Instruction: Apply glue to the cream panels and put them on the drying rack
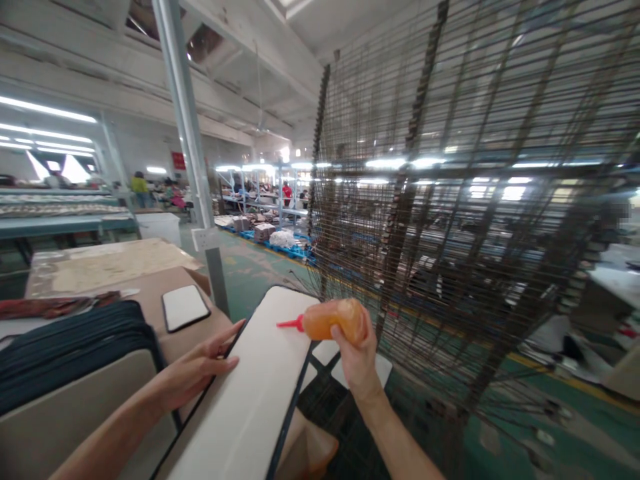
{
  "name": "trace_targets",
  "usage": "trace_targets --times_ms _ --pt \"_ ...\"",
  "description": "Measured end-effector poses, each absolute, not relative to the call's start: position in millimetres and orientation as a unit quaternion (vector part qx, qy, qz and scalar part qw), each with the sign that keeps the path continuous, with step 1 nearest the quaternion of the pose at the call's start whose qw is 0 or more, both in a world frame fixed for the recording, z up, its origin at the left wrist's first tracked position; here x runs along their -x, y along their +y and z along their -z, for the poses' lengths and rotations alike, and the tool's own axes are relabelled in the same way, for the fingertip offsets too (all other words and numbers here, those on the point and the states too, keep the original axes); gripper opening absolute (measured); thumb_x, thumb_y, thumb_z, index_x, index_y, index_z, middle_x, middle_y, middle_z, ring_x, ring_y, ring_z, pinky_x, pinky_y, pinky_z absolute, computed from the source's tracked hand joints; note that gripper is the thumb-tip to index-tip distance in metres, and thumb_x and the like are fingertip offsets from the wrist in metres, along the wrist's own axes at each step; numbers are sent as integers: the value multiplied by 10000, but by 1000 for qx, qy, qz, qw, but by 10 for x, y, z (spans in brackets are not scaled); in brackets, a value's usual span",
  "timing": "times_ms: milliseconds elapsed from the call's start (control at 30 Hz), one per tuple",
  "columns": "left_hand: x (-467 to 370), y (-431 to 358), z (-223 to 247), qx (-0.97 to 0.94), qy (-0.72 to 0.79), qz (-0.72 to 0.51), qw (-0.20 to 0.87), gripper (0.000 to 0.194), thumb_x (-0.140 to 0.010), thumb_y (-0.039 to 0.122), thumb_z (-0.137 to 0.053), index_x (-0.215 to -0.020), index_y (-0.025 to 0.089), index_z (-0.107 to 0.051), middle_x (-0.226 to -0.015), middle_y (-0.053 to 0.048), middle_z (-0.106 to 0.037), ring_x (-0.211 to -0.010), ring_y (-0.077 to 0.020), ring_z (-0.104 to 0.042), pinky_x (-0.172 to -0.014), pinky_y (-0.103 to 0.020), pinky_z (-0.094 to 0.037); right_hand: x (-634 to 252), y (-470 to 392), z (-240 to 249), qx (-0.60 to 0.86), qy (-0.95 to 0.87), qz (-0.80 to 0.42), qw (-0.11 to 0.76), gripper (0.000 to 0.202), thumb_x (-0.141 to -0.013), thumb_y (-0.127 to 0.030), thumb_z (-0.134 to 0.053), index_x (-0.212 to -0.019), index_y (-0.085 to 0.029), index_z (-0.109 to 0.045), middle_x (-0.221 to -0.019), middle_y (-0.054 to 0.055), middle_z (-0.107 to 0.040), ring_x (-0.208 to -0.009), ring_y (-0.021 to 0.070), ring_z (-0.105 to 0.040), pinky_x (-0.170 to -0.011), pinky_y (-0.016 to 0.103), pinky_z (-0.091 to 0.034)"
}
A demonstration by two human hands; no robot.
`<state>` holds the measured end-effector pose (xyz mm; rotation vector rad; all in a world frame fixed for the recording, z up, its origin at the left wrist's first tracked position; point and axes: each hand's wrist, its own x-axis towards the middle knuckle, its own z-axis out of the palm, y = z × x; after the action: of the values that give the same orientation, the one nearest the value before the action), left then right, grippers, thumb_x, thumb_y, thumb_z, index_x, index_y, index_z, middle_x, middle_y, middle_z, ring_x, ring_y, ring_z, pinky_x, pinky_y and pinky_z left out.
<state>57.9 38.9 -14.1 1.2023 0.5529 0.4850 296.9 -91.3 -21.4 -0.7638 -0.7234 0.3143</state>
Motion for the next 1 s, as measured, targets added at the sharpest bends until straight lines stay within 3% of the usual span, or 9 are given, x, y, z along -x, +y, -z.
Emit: trace_targets --times_ms 100,233,433,533,700,800,900,1000 --pt "-524 503 179 -539 262 -235 765 1176 -566 206 -810 -1516 137 -120 -1283 -140 -611 -1083 -302 -607 -809 -299 -518 -2706 -1099 537 380 -368 -205 823 581 -603 -302 -842 -1117 -227 -582 -1053 109 -716 -998 308 -669 -962 516 -474" --pt "-460 610 193 -538 291 -246 752 1215 -534 212 -810 -1515 114 -99 -1280 -149 -610 -1068 -307 -611 -790 -292 -515 -2440 -1287 762 359 -439 -331 754 635 -646 -322 -823 -1206 -261 -529 -1153 128 -685 -1071 339 -639 -929 523 -501" --pt "-431 685 201 -561 232 -196 770 1109 -590 221 -798 -1508 166 -179 -1303 -125 -597 -1042 -294 -626 -805 -296 -512 -2785 -988 264 358 -345 -128 858 530 -651 -259 -815 -1124 -280 -577 -1076 49 -714 -1036 251 -659 -989 461 -472" --pt "-421 792 266 -540 243 -198 781 1111 -608 225 -797 -1512 208 -151 -1273 -119 -620 -993 -292 -649 -794 -322 -522 -2730 -1087 339 372 -344 -143 850 534 -636 -277 -825 -1115 -265 -589 -1048 64 -721 -1019 267 -666 -945 461 -506" --pt "-421 885 367 -526 269 -209 779 1171 -587 200 -803 -1519 178 -95 -1243 -121 -640 -1012 -290 -644 -796 -310 -525 -2357 -1332 609 393 -413 -288 770 586 -646 -336 -824 -1161 -246 -562 -1091 115 -704 -1008 324 -668 -888 496 -533" --pt "-445 838 357 -539 256 -188 780 1136 -605 198 -789 -1520 172 -116 -1274 -117 -622 -1051 -288 -630 -821 -300 -519 -2475 -1091 457 393 -403 -205 801 596 -620 -259 -842 -1141 -238 -554 -1082 97 -706 -1028 313 -658 -961 510 -478" --pt "-501 791 320 -538 261 -178 781 1078 -613 179 -770 -1511 172 -174 -1281 -109 -619 -1065 -284 -626 -827 -291 -518 -2724 -788 330 382 -381 -152 828 583 -637 -261 -826 -1143 -282 -538 -1121 23 -686 -1104 249 -615 -1045 451 -405" --pt "-590 801 352 -525 279 -178 784 1066 -614 149 -749 -1509 170 -172 -1233 -104 -650 -1050 -281 -637 -808 -294 -529 -2709 -811 434 399 -379 -172 817 614 -602 -230 -845 -1146 -276 -564 -1111 19 -693 -1056 223 -637 -975 377 -469"
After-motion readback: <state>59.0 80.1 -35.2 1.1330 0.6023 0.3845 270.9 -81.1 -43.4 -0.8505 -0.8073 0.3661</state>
